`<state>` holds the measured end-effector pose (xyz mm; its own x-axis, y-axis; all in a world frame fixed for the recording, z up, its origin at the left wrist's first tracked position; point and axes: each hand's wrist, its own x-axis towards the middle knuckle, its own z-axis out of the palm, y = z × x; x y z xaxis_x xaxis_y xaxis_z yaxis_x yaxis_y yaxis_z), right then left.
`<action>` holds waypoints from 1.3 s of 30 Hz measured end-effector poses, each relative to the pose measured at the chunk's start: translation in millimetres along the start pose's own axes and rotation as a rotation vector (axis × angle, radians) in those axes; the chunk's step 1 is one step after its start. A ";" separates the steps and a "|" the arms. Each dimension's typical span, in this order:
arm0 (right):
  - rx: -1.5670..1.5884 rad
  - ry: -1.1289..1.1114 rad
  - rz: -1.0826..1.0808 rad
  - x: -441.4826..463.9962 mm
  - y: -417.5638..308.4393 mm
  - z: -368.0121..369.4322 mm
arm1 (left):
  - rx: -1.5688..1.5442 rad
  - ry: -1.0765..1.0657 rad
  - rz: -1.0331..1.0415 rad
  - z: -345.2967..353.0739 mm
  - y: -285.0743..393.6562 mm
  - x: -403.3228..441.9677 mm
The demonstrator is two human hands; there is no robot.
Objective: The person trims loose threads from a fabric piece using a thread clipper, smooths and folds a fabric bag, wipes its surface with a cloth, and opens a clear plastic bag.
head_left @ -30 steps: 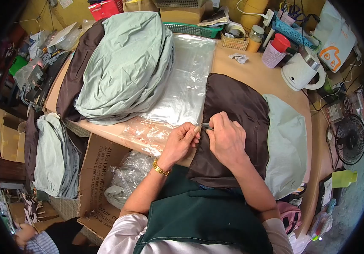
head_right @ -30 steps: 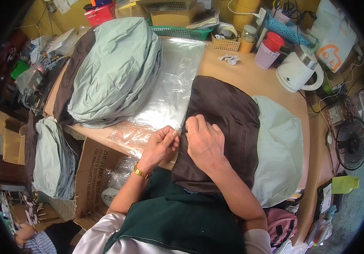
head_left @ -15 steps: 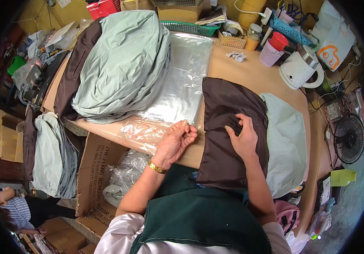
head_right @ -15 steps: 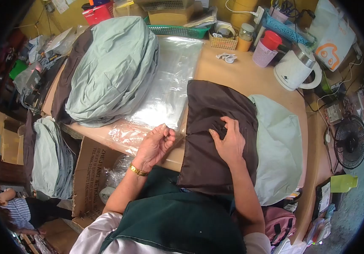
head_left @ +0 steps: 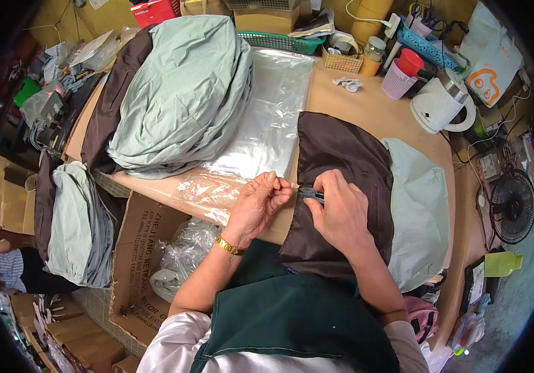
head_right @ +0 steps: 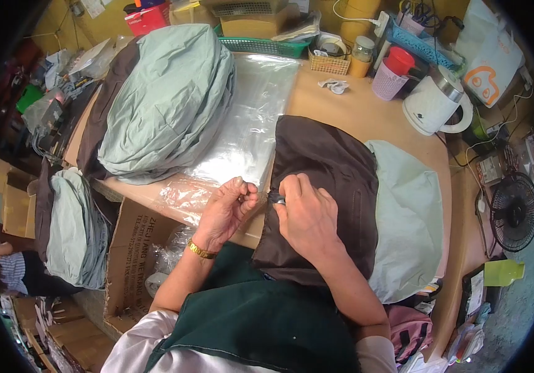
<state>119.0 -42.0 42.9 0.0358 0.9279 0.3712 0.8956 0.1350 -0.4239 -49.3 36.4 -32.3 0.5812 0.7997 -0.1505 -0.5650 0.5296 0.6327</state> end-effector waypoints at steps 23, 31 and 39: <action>0.079 0.199 0.339 -28.8 82.8 57.8 | 1.648 -0.060 0.026 13.2 38.7 1.4; 0.121 0.240 0.221 -35.0 91.5 67.2 | 1.361 0.161 0.326 28.9 -14.8 20.2; 0.402 0.510 0.274 -40.0 103.2 69.7 | 1.323 -0.219 -0.010 5.3 11.4 12.7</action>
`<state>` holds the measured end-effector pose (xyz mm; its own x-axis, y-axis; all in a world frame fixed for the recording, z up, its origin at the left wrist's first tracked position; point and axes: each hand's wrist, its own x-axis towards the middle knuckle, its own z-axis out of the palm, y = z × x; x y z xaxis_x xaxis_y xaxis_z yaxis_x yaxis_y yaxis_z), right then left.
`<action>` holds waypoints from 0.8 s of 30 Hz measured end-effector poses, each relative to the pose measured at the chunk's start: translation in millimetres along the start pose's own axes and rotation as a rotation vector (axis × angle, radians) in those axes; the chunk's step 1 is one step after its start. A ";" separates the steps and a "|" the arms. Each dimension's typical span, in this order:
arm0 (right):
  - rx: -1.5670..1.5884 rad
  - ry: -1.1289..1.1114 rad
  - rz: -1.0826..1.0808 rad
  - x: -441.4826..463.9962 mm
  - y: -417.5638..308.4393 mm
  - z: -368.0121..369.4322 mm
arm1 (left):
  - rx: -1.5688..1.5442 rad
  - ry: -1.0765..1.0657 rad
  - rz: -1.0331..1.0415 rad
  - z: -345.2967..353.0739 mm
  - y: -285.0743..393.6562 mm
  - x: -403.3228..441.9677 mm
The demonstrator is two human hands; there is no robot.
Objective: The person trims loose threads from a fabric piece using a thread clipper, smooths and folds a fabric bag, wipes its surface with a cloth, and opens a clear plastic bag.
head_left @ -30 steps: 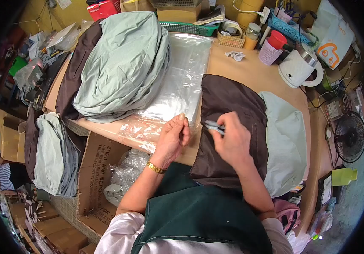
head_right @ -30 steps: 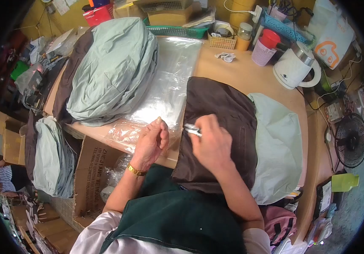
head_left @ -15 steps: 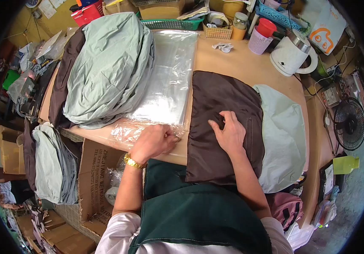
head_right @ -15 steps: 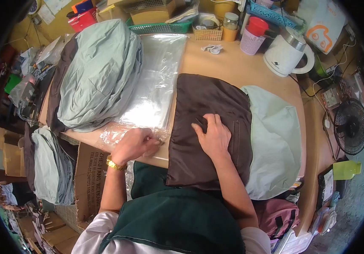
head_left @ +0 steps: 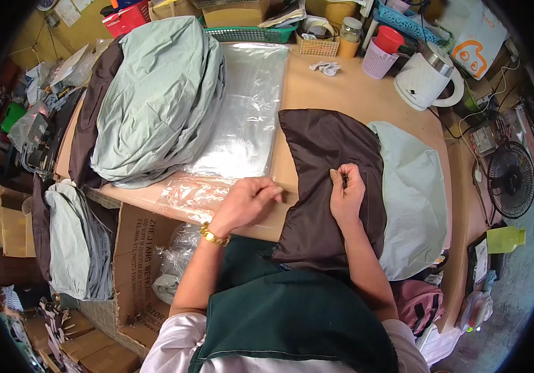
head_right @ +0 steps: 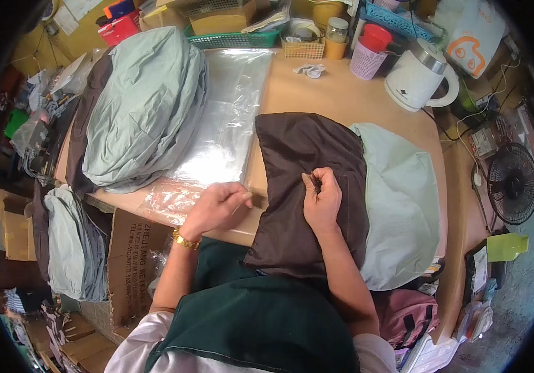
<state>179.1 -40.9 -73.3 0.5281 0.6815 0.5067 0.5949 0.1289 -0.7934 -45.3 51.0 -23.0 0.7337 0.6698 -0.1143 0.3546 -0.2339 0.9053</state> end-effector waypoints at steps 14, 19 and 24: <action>0.094 0.020 -0.040 -0.4 -18.1 2.6 | -0.554 0.047 -0.196 31.5 12.1 -2.5; 0.067 0.020 0.034 -3.3 -8.0 -7.7 | -0.439 0.150 -0.115 -6.5 5.7 -23.2; 0.132 0.080 -0.026 -3.2 -8.3 -1.7 | -0.618 0.379 -0.128 -9.2 6.2 -23.6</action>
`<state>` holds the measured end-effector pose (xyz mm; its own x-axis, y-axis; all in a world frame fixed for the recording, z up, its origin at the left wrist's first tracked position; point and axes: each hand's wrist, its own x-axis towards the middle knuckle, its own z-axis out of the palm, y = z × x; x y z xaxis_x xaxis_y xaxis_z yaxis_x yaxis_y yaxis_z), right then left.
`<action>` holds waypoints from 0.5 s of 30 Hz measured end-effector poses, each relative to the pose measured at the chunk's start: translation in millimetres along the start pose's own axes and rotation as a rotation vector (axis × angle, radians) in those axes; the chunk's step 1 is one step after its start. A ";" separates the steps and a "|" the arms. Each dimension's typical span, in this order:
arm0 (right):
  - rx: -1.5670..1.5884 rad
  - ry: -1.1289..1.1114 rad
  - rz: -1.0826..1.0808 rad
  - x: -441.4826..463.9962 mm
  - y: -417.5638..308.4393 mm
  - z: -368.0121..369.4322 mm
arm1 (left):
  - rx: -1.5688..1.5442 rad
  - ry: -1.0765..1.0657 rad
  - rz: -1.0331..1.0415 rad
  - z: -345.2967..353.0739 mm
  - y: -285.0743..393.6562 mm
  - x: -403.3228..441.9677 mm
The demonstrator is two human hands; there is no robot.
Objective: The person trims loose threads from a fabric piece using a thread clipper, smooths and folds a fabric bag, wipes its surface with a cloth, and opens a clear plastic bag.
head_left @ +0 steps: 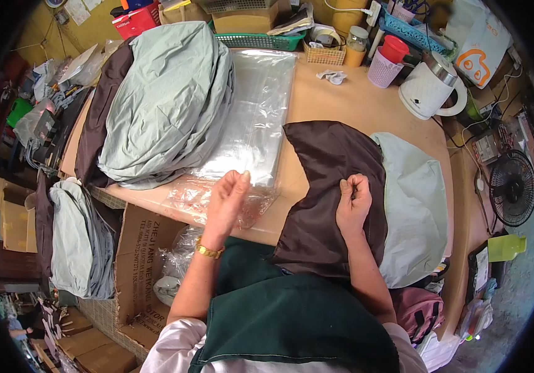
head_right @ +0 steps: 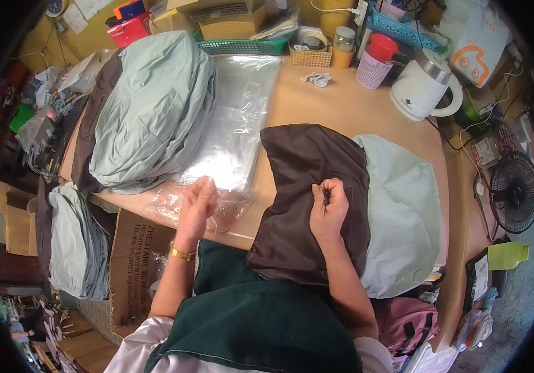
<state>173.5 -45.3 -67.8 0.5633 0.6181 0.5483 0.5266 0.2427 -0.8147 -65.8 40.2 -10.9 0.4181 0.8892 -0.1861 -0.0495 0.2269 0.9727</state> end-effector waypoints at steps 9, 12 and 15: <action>-0.044 0.007 -0.006 -0.7 5.2 0.8 | 0.400 -0.408 -0.023 36.4 -5.1 11.1; -0.018 -0.003 0.046 -0.2 4.8 0.7 | 0.359 -0.336 0.011 15.3 5.5 6.3; -0.037 -0.082 0.097 0.6 0.2 2.2 | -0.102 -0.393 -0.134 7.9 -7.8 9.6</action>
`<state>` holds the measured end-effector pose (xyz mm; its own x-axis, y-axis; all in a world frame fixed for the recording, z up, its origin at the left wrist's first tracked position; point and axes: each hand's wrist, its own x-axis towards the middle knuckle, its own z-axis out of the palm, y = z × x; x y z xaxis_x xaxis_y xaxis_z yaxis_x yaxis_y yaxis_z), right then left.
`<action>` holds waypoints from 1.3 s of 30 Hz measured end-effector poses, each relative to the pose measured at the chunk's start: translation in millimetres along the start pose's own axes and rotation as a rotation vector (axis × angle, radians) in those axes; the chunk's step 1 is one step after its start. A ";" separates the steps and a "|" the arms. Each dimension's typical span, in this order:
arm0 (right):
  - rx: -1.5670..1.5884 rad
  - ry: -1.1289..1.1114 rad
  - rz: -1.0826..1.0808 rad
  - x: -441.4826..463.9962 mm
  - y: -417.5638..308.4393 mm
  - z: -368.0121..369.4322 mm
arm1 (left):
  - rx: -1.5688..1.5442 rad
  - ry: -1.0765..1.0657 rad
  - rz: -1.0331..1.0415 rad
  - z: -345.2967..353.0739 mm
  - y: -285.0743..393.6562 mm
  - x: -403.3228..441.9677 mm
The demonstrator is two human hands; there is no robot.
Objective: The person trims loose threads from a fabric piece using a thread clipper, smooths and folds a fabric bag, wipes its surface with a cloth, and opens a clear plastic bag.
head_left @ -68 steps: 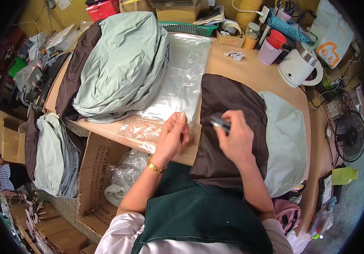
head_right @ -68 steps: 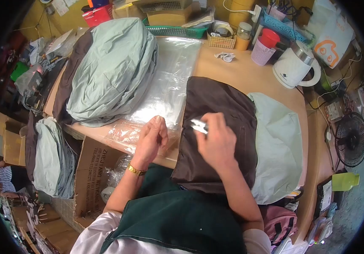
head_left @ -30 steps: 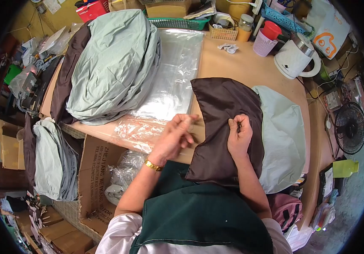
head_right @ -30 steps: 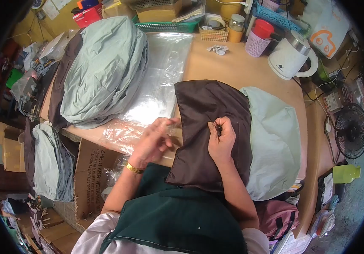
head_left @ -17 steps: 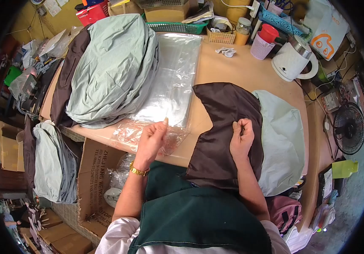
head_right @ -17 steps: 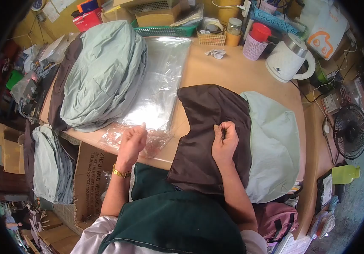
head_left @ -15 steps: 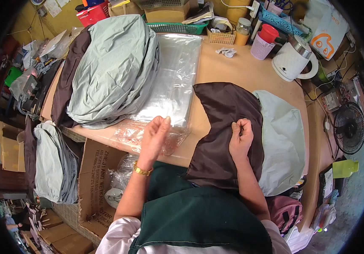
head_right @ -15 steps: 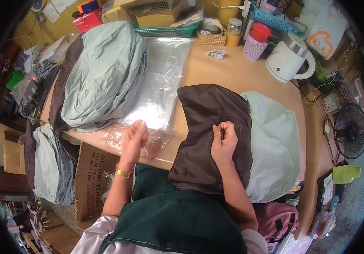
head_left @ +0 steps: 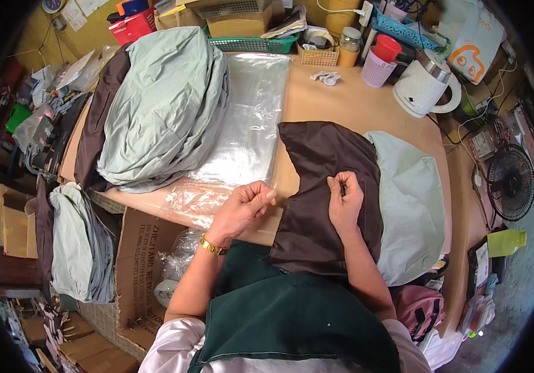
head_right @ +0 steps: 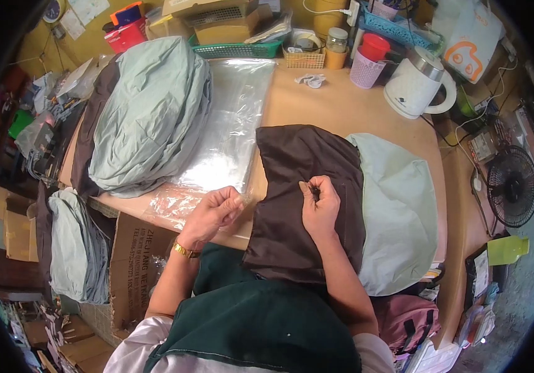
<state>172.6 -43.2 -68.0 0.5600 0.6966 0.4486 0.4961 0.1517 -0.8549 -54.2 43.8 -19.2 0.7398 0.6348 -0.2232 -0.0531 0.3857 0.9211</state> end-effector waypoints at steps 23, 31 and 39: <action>-0.455 -0.283 -0.463 8.8 -115.1 -15.7 | -0.715 -0.052 0.025 22.4 -9.5 -7.2; -0.464 -0.271 -0.611 4.8 -113.1 -6.9 | -0.631 -0.070 0.055 27.9 -13.0 -9.8; -0.322 -0.182 -0.175 14.1 -97.1 -11.7 | -0.408 0.068 -0.092 41.4 9.8 -17.0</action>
<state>140.1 -56.3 24.3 0.3365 0.7970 0.5015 0.7717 0.0717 -0.6319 -39.5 9.1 6.8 0.7086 0.6230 -0.3313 -0.2602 0.6672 0.6980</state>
